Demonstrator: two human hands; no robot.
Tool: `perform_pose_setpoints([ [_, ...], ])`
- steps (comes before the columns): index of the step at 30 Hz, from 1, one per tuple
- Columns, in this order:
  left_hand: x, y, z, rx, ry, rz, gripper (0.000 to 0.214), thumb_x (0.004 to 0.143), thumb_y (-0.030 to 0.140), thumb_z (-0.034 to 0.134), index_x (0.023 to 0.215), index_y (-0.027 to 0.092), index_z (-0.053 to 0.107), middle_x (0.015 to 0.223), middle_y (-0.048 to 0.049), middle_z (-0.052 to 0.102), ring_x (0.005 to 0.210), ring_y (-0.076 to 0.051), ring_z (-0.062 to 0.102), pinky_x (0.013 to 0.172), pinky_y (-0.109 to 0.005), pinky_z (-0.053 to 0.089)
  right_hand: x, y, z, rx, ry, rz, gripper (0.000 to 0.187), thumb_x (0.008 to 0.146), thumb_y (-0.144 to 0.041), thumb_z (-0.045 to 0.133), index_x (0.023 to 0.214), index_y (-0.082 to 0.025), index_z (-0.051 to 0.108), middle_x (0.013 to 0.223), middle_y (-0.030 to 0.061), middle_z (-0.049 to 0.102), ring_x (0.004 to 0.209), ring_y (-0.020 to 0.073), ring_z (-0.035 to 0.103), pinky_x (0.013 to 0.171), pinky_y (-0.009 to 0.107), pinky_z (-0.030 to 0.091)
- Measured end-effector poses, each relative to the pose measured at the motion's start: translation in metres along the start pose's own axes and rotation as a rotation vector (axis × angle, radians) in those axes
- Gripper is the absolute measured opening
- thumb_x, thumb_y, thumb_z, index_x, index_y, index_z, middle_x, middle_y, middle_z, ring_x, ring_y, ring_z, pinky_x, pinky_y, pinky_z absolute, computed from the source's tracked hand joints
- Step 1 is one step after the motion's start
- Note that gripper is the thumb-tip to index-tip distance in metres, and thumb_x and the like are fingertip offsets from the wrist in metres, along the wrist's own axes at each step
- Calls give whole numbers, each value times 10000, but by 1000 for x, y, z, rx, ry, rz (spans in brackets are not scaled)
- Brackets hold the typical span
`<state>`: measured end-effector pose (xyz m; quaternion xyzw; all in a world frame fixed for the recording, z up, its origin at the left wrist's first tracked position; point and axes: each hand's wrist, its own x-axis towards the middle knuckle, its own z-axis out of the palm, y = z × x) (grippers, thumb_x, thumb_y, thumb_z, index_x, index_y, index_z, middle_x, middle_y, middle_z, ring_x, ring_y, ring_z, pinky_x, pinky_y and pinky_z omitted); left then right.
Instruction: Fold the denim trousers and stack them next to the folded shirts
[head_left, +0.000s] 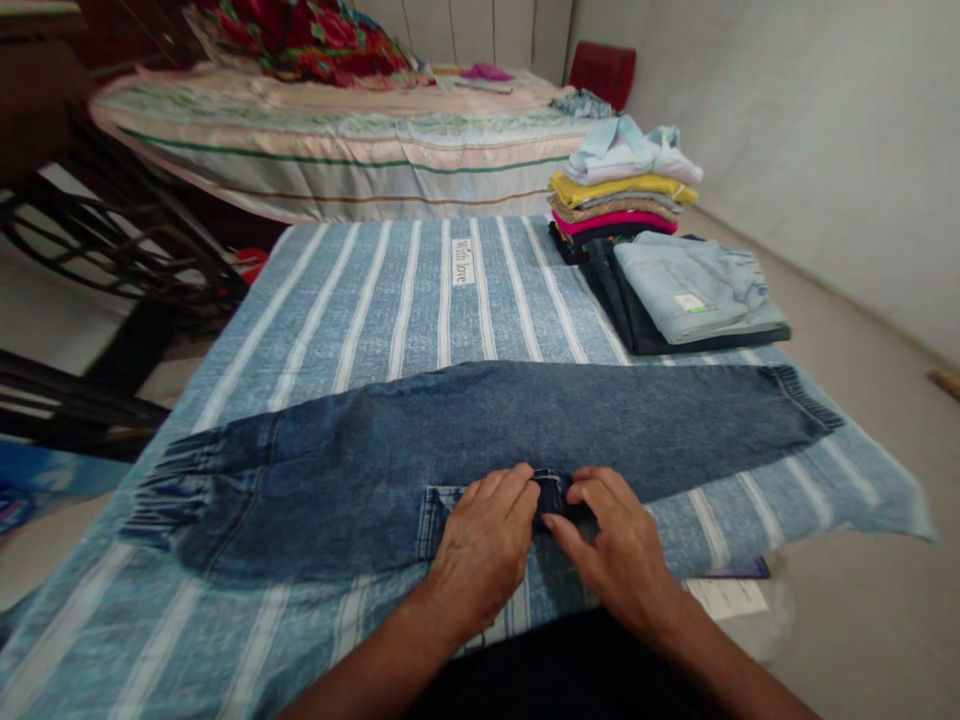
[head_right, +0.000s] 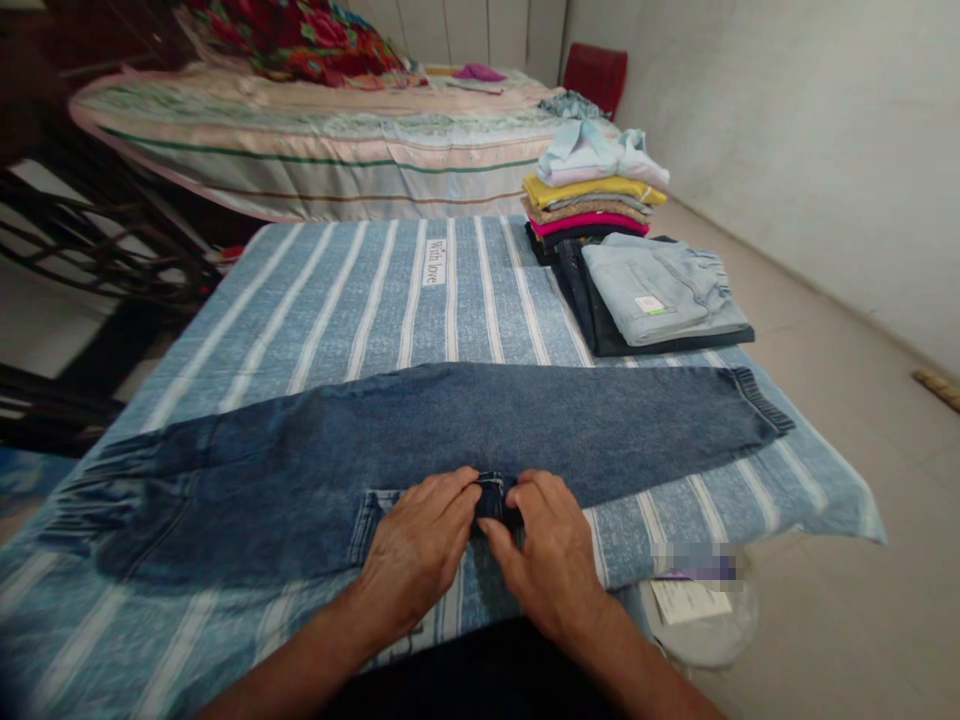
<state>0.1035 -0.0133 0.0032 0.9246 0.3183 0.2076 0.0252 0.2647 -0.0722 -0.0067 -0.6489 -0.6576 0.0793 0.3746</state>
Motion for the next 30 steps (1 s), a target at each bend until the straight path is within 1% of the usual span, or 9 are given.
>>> perform_pose_setpoints([
  [3, 12, 0, -7, -113, -108, -92, 175, 853, 148, 453, 922, 165, 614, 1043, -67, 621, 932, -200, 554, 815, -353, 485, -8, -1, 5, -60, 44, -2, 98, 809, -278, 595, 843, -197, 553, 1024, 109, 599, 967, 241, 560, 818, 411, 483],
  [6, 25, -1, -11, -229, -170, -137, 165, 859, 153, 452, 880, 179, 613, 954, -47, 605, 893, -170, 533, 828, -322, 473, -10, -1, 11, -70, 61, 30, 89, 817, -277, 575, 853, -197, 559, 1042, 116, 598, 985, 249, 560, 819, 427, 485],
  [10, 39, -3, -9, -355, -252, -105, 200, 840, 130, 464, 943, 202, 620, 976, -30, 583, 920, -159, 510, 836, -300, 457, -10, 1, 13, -59, 52, 60, 89, 815, -250, 554, 886, -197, 556, 1062, 120, 591, 1005, 249, 552, 825, 433, 479],
  [15, 48, -10, -6, -413, -347, -60, 191, 848, 156, 462, 860, 215, 643, 975, -26, 563, 913, -153, 507, 803, -281, 444, -9, 0, 13, -36, 56, 71, 102, 814, -236, 548, 911, -204, 553, 1052, 108, 592, 992, 240, 555, 838, 432, 464],
  [19, 50, -14, -6, -475, -352, -58, 189, 860, 165, 454, 786, 194, 625, 958, -27, 568, 914, -151, 508, 802, -270, 433, -9, -4, 14, -27, 75, 82, 112, 812, -239, 569, 913, -200, 540, 1063, 111, 581, 997, 243, 547, 846, 438, 453],
  [24, 50, -15, -6, -498, -305, -53, 193, 870, 168, 447, 784, 185, 620, 913, -29, 561, 889, -150, 505, 797, -270, 424, -8, -4, 14, -9, 91, 100, 102, 817, -249, 560, 904, -199, 544, 1044, 107, 587, 992, 243, 549, 840, 439, 452],
  [27, 51, -18, -6, -503, -318, -13, 212, 879, 178, 440, 768, 182, 621, 835, -24, 556, 841, -146, 505, 764, -265, 421, -7, -2, 13, 14, 87, 102, 74, 820, -235, 541, 885, -201, 556, 1027, 99, 596, 990, 234, 556, 838, 424, 457],
  [30, 52, -21, -5, -521, -336, 7, 222, 883, 188, 436, 769, 186, 626, 800, -20, 559, 822, -143, 508, 748, -262, 419, -6, -1, 13, 38, 80, 125, 74, 822, -224, 528, 879, -209, 573, 1035, 92, 601, 997, 227, 561, 841, 413, 458],
])
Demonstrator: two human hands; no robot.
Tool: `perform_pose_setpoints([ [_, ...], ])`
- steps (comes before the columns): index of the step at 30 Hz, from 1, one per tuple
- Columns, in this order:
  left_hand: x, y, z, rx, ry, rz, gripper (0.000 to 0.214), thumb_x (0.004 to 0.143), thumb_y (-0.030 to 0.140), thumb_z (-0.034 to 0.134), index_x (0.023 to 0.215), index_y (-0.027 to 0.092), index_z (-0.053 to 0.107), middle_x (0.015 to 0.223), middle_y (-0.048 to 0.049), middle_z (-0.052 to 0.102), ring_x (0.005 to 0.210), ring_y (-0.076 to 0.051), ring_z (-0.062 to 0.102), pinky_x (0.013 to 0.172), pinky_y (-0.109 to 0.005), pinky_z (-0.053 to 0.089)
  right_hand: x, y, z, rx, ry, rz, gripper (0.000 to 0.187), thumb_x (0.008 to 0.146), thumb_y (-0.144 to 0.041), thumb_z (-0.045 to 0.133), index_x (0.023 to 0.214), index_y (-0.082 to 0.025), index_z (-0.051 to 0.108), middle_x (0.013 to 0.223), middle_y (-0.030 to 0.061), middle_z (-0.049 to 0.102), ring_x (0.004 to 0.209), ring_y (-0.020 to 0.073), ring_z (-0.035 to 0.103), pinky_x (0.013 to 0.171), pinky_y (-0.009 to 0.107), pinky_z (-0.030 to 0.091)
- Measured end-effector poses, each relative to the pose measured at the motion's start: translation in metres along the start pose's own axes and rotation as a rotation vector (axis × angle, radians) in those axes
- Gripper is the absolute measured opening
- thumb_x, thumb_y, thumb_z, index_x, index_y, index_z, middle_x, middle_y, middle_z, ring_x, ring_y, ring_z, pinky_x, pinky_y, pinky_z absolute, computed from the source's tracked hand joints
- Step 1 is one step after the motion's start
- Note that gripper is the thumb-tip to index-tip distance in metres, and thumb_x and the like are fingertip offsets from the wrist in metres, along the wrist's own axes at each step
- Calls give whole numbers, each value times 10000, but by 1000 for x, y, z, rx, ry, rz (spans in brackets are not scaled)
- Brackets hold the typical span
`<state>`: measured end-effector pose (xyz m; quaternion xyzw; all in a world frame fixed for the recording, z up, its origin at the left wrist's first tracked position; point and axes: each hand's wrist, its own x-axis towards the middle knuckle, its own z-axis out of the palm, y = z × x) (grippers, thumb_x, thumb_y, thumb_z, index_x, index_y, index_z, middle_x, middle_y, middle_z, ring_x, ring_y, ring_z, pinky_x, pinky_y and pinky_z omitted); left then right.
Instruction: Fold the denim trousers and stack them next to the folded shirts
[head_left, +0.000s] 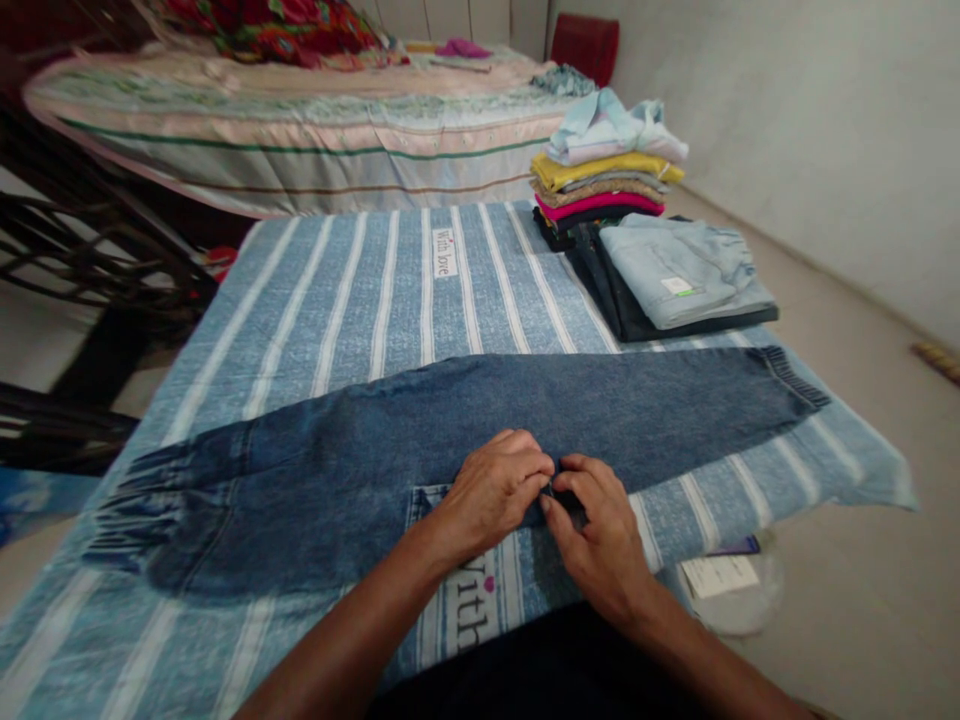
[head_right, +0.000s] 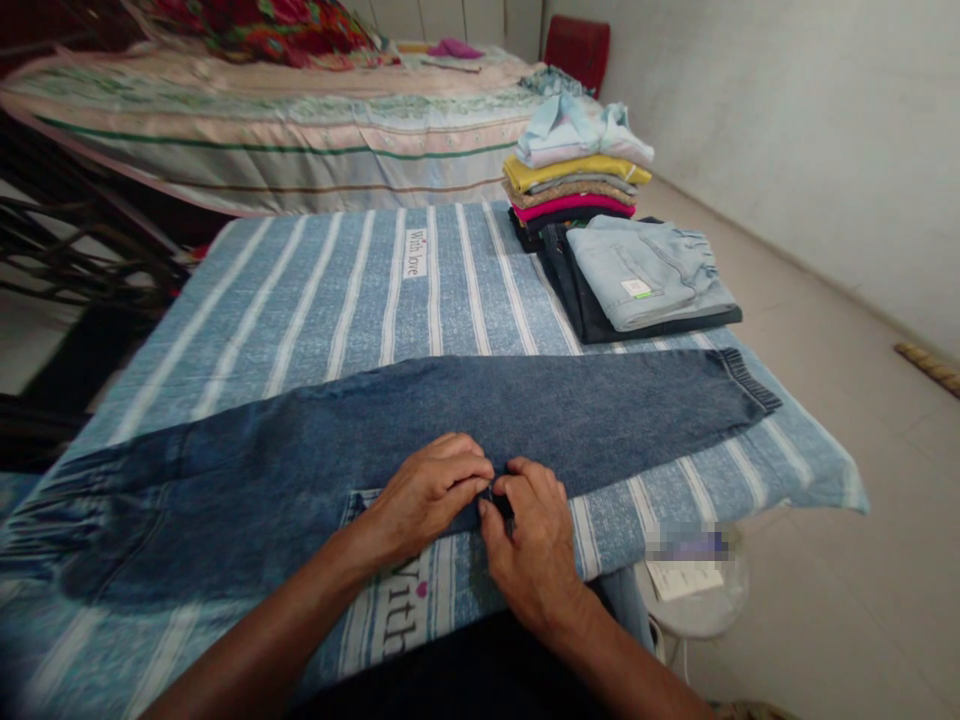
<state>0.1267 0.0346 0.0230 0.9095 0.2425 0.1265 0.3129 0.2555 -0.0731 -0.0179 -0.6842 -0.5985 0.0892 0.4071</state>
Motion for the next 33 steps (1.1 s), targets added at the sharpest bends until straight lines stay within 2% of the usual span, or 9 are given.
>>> perform_pose_setpoints([
  [5, 2, -1, -5, 37, -65, 7, 236, 893, 196, 418, 790, 189, 630, 810, -21, 558, 819, -143, 504, 741, -257, 409, 0, -4, 1, 22, -5, 32, 96, 806, -197, 527, 874, -212, 594, 1077, 90, 601, 1020, 230, 556, 864, 420, 448],
  [11, 10, 4, -22, 65, -250, 1, 158, 829, 162, 482, 884, 213, 621, 858, -10, 561, 843, -146, 525, 763, -257, 406, -1, -8, 2, 23, -6, 65, 97, 800, -188, 526, 859, -208, 600, 1148, 108, 583, 1059, 250, 541, 883, 448, 435],
  [17, 22, 2, -34, 78, -389, 23, 152, 786, 128, 525, 845, 222, 628, 788, 14, 550, 800, -134, 541, 731, -236, 395, 1, -9, 1, 45, -21, 87, 80, 803, -191, 529, 837, -203, 601, 1136, 108, 586, 1043, 243, 548, 882, 440, 433],
  [26, 40, 4, -44, 96, -511, 76, 126, 719, 81, 547, 739, 197, 593, 718, 32, 557, 743, -124, 543, 755, -235, 408, 0, -7, 2, 18, -17, 34, 106, 815, -197, 512, 831, -206, 617, 1126, 104, 591, 1049, 237, 551, 871, 427, 433],
  [33, 45, 8, -45, 128, -562, 104, 140, 745, 102, 534, 753, 206, 627, 726, 29, 604, 693, -116, 549, 651, -216, 385, 0, -8, 0, 49, -7, 44, 81, 827, -205, 513, 809, -209, 591, 1118, 96, 591, 1063, 231, 547, 881, 417, 429],
])
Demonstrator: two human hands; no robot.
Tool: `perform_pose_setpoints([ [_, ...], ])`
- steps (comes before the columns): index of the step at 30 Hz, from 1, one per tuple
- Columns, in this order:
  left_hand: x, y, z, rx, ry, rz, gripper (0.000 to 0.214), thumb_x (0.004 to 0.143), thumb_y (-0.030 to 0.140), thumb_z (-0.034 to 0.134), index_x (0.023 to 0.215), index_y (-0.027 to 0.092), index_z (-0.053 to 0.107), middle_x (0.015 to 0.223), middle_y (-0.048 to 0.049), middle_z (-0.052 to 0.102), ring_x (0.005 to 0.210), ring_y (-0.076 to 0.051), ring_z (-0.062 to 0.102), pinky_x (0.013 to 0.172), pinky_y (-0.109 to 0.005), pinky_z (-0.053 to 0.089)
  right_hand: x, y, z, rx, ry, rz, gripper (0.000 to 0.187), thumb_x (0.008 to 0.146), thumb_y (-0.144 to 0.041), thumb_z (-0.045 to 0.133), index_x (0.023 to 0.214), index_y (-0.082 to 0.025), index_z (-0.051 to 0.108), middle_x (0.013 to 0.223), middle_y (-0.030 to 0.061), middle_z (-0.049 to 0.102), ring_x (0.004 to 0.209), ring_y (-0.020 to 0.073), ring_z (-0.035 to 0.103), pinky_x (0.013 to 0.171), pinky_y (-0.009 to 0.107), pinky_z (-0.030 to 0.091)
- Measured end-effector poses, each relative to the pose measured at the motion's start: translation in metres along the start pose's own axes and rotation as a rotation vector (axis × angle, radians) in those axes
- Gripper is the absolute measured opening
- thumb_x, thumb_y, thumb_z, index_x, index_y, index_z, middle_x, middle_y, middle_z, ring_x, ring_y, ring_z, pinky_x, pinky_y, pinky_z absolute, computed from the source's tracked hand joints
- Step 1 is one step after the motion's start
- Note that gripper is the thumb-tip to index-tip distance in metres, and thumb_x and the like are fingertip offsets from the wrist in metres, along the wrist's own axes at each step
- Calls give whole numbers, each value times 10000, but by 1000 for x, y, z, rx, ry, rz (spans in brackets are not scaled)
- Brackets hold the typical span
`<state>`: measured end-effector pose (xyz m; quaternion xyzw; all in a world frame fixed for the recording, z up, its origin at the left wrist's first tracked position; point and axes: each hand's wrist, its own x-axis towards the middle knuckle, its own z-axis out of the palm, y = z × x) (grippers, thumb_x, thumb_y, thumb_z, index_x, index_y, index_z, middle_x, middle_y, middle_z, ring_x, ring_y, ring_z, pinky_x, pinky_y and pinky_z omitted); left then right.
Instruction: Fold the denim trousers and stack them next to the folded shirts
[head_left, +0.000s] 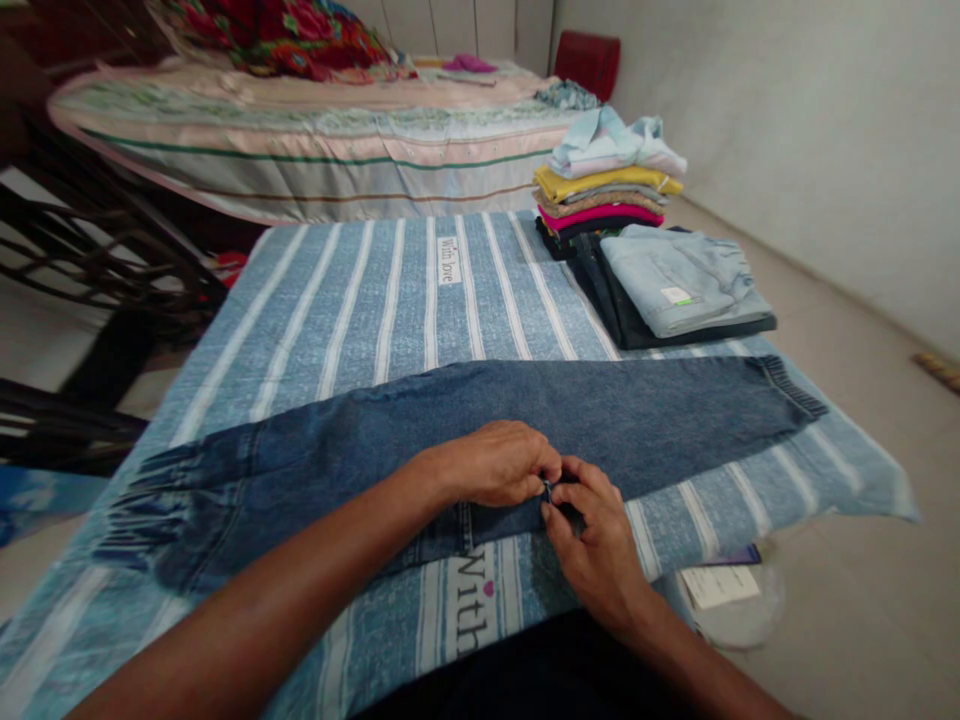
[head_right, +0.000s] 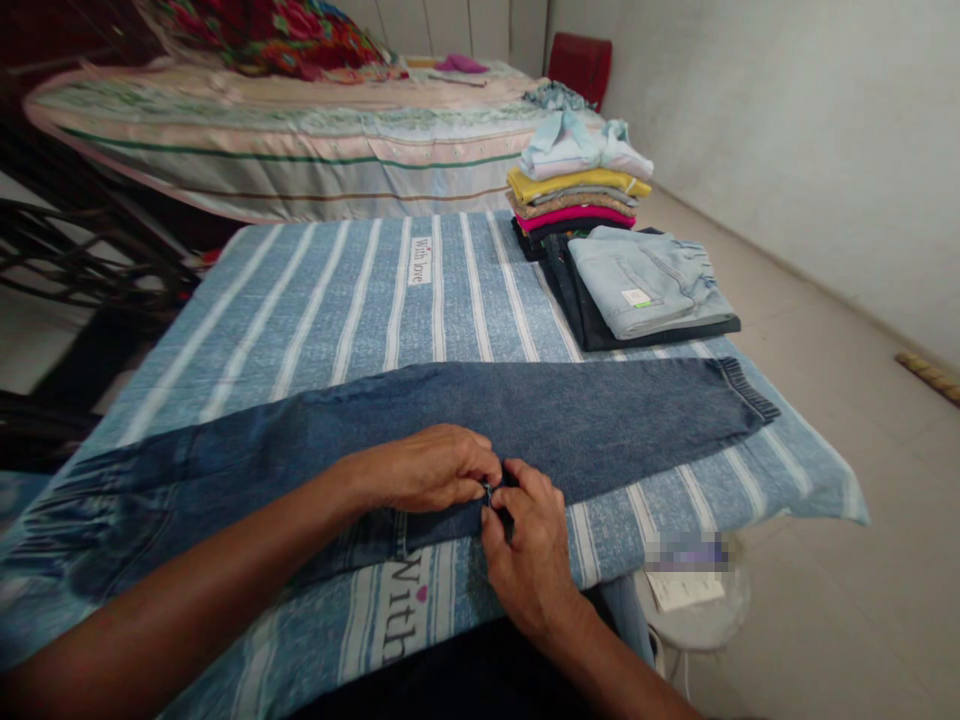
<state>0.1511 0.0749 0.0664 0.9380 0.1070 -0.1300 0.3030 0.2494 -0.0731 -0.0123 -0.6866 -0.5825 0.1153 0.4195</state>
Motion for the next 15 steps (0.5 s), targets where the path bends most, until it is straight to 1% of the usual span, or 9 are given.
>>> perform_pose_setpoints([
  [3, 1, -1, 0, 0, -11, 7, 132, 736, 106, 533, 718, 202, 620, 694, 33, 595, 663, -109, 537, 625, -209, 374, 0, 1, -1, -14, -8, -24, 101, 837, -197, 498, 844, -207, 598, 1123, 97, 586, 1062, 228, 544, 874, 412, 431],
  [8, 5, -1, -2, 61, -45, -27, 105, 736, 129, 524, 722, 192, 607, 726, 18, 623, 684, -122, 559, 621, -216, 387, -1, 3, 0, -76, -4, -87, 123, 860, -188, 468, 861, -201, 590, 1134, 103, 576, 1067, 227, 533, 866, 413, 427],
  [12, 9, 3, -6, 132, -83, -39, 106, 748, 152, 515, 702, 184, 606, 727, -6, 650, 674, -144, 572, 597, -239, 383, -3, 7, 2, -111, 5, -150, 105, 860, -181, 471, 852, -190, 575, 1145, 108, 567, 1068, 223, 526, 861, 404, 424],
  [15, 12, 9, -9, 209, -111, -44, 134, 742, 151, 509, 651, 179, 604, 683, -22, 648, 635, -153, 567, 552, -251, 358, -4, 9, 3, -120, 0, -150, 89, 858, -189, 477, 836, -192, 563, 1127, 106, 570, 1059, 225, 528, 847, 400, 431],
])
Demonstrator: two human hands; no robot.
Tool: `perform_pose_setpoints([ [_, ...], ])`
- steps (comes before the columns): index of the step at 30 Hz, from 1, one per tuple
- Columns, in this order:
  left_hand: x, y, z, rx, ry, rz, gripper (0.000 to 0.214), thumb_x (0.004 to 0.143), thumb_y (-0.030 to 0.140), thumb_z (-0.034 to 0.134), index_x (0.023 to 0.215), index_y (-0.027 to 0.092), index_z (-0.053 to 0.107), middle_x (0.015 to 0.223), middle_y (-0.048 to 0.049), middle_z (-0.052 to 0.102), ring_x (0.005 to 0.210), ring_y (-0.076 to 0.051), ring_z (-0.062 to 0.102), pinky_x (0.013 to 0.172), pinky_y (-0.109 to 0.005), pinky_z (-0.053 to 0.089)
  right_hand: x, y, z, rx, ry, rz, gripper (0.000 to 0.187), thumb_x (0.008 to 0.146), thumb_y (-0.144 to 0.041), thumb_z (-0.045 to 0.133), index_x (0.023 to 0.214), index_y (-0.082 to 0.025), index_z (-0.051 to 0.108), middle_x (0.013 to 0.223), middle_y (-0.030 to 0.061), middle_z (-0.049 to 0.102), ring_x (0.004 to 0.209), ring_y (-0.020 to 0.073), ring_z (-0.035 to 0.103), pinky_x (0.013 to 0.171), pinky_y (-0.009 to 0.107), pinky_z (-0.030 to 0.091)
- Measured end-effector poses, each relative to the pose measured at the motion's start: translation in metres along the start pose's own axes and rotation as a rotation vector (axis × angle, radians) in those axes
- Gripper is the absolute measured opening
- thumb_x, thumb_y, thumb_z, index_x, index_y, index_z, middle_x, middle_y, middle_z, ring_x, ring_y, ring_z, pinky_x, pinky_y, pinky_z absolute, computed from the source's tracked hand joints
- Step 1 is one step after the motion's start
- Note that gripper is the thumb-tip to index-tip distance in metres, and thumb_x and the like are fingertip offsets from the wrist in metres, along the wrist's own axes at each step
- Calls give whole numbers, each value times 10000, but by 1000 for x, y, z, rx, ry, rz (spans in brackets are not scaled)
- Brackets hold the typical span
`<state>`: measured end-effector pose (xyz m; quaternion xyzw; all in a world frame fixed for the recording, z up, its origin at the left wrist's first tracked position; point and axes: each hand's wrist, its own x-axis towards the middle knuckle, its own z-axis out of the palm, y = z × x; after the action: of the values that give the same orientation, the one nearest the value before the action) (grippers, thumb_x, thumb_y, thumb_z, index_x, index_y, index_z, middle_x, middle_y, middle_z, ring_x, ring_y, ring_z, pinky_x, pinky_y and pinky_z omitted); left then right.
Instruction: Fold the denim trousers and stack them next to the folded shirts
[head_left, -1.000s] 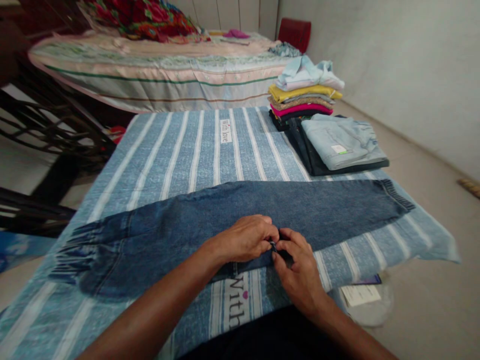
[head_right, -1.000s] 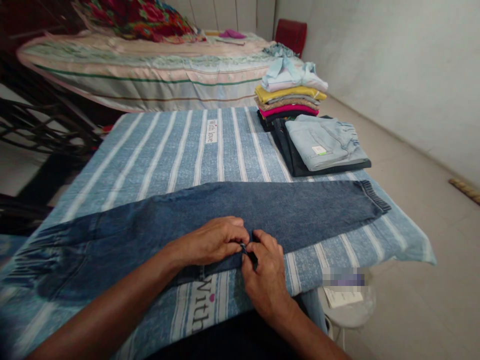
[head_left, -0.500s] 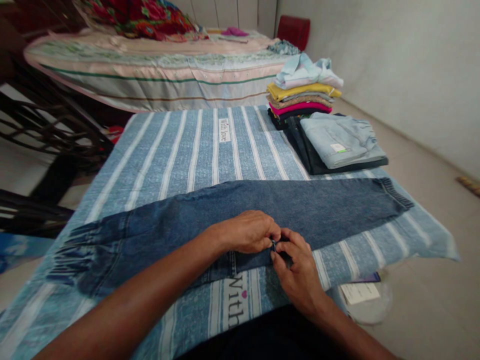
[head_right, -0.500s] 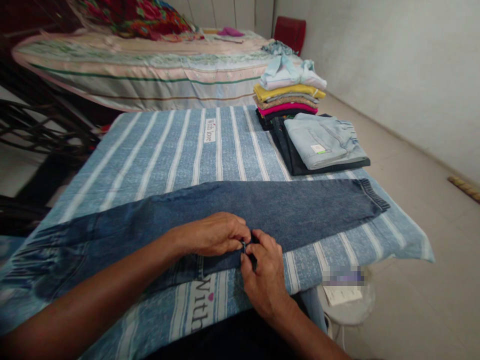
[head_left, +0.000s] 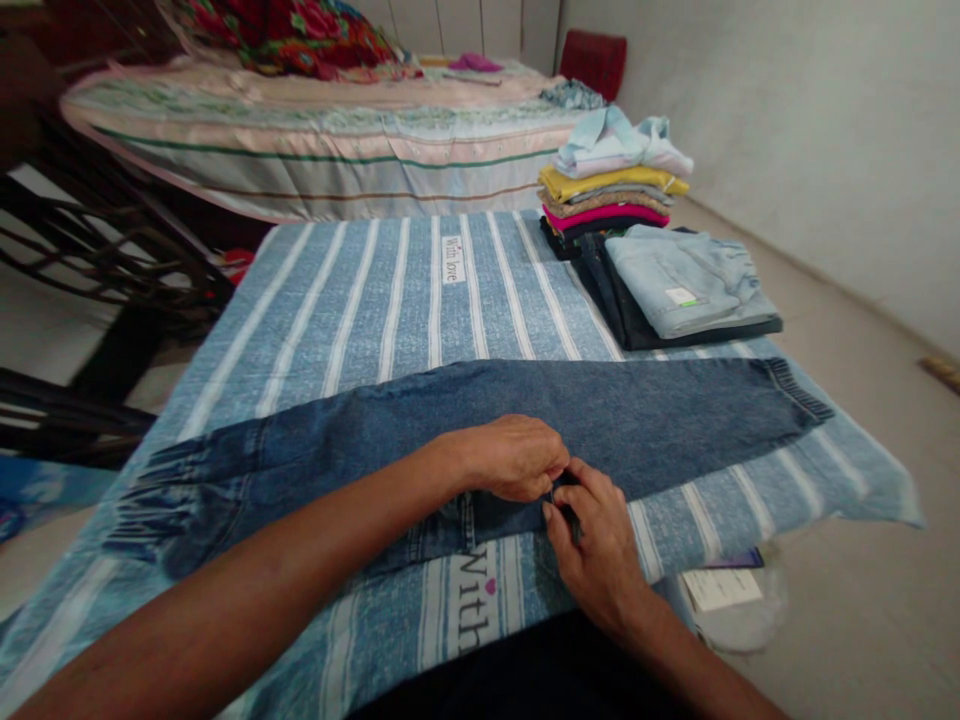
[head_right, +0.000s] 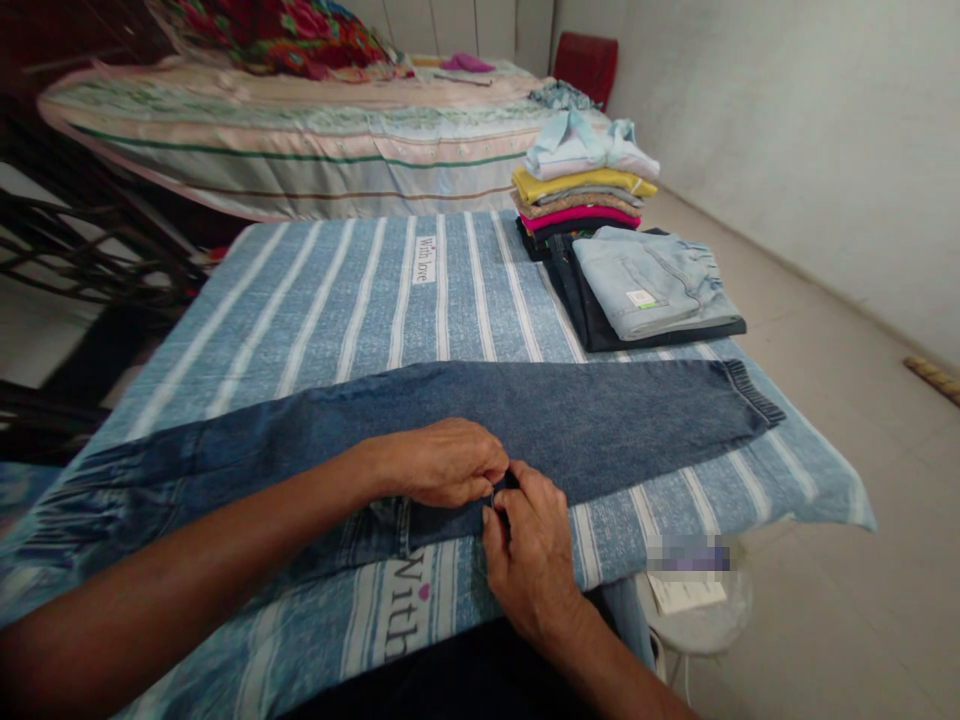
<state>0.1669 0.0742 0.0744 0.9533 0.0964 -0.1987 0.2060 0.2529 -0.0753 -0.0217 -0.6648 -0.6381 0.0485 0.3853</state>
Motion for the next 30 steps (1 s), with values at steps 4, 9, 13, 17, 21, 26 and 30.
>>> perform_pose_setpoints([
  [4, 6, 6, -5, 58, -40, -37, 147, 726, 170, 505, 647, 180, 628, 648, -36, 644, 600, -158, 564, 507, -254, 330, -2, 0, -1, 14, 24, 25, 60, 857, -202, 490, 852, -192, 550, 1115, 110, 565, 1055, 228, 527, 846, 406, 441],
  [9, 12, 5, -6, 63, -67, -37, 138, 718, 210, 535, 680, 196, 667, 670, -39, 656, 603, -162, 571, 482, -246, 321, -3, 2, -2, -15, 23, -62, 198, 866, -164, 493, 1045, -198, 571, 1142, 109, 549, 1038, 221, 527, 817, 393, 461],
  [13, 12, -1, -2, 26, -42, -47, 140, 714, 186, 535, 696, 201, 673, 692, -30, 663, 624, -161, 572, 503, -248, 337, -4, 5, 0, -59, 25, -111, 200, 867, -152, 499, 1036, -179, 602, 1158, 129, 538, 1044, 235, 526, 810, 399, 468],
  [17, 9, -8, 3, -89, 24, -44, 127, 698, 165, 570, 774, 199, 667, 732, 3, 663, 662, -134, 574, 547, -223, 360, -5, 7, 0, -61, 30, -116, 199, 864, -161, 501, 1034, -166, 604, 1155, 135, 549, 1040, 238, 536, 814, 409, 476],
  [21, -2, -8, 6, -184, 79, -81, 199, 710, 109, 552, 871, 185, 642, 747, 16, 652, 665, -112, 571, 590, -204, 379, -5, 8, 1, -70, 31, -111, 215, 870, -190, 498, 1055, -187, 607, 1147, 129, 564, 1045, 240, 543, 812, 413, 485],
  [26, -22, -3, 24, -222, 215, -128, 257, 706, 107, 537, 944, 195, 576, 817, 12, 639, 714, -134, 574, 630, -230, 394, -7, 11, 3, -69, 47, -133, 227, 868, -178, 518, 1083, -186, 590, 1161, 127, 555, 1043, 231, 542, 818, 405, 483],
  [30, -28, -1, 45, -261, 361, -212, 190, 741, 126, 526, 915, 199, 554, 801, 11, 618, 762, -144, 564, 681, -246, 405, -7, 12, 3, -70, 43, -136, 218, 868, -172, 522, 1074, -171, 594, 1154, 129, 557, 1040, 230, 541, 825, 400, 477],
])
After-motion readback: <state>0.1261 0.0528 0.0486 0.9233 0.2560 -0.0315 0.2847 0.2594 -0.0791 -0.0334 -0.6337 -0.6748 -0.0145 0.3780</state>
